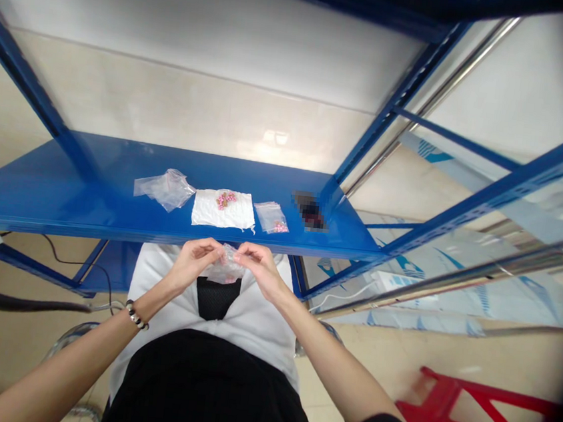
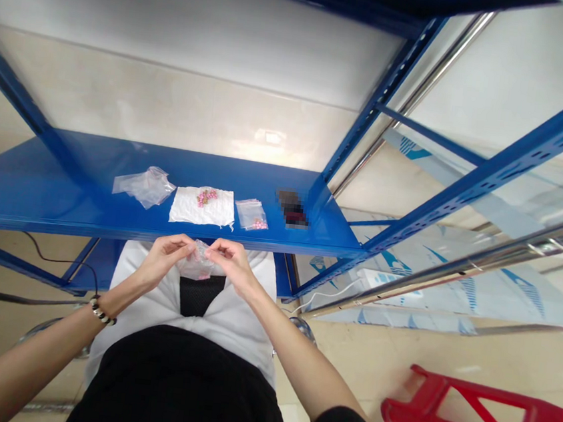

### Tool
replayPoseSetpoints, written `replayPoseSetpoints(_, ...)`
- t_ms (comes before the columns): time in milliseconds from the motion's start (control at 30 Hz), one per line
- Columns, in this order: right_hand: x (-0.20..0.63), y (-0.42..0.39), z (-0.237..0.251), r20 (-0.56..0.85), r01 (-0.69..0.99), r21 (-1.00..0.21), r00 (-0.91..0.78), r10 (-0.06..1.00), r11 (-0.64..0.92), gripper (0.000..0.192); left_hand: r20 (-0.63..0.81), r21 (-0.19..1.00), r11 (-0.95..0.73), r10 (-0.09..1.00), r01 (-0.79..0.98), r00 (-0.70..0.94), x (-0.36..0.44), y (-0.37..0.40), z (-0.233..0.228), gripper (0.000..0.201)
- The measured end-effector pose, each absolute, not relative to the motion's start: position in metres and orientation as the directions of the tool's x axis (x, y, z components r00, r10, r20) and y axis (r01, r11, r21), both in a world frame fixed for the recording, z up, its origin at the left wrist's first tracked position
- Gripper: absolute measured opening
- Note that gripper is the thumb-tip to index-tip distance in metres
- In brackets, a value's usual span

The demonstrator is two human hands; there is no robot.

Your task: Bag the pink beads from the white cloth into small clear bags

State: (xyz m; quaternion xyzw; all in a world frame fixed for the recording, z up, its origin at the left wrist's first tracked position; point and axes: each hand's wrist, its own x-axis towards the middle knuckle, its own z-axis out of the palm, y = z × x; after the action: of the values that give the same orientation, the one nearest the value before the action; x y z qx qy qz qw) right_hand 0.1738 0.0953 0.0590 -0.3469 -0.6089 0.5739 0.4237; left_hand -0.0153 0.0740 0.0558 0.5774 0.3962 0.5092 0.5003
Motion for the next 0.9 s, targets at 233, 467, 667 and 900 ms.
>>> replayPoseSetpoints(233,0.1720,0.0931,0.0618,0.092,-0.036,-0.996,-0.487,0.868,0.086,0.023,0.154,0.988,-0.147,0.972,-0.050,0.177,-0.0128,0.0700,0.0563,0.023)
replayPoseSetpoints(467,0.1735,0.0947,0.0549,0.110,-0.004,-0.992,-0.469,0.876,0.122,0.026,0.154,0.988,-0.145,0.960,-0.056,0.235,-0.0122,0.0684,0.0595,0.023)
replayPoseSetpoints(667,0.1727,0.0942,0.0568,0.088,-0.006,-0.995,-0.491,0.867,0.097,0.025,0.175,0.985,-0.171,0.966,-0.035,0.191,-0.0110,0.0696,0.0576,0.024)
replayPoseSetpoints(900,0.1726,0.0957,0.0578,0.101,-0.032,-0.995,-0.423,0.900,0.096,0.028,0.192,0.981,-0.191,0.969,-0.018,0.156,-0.0132,0.0711,0.0588,0.024)
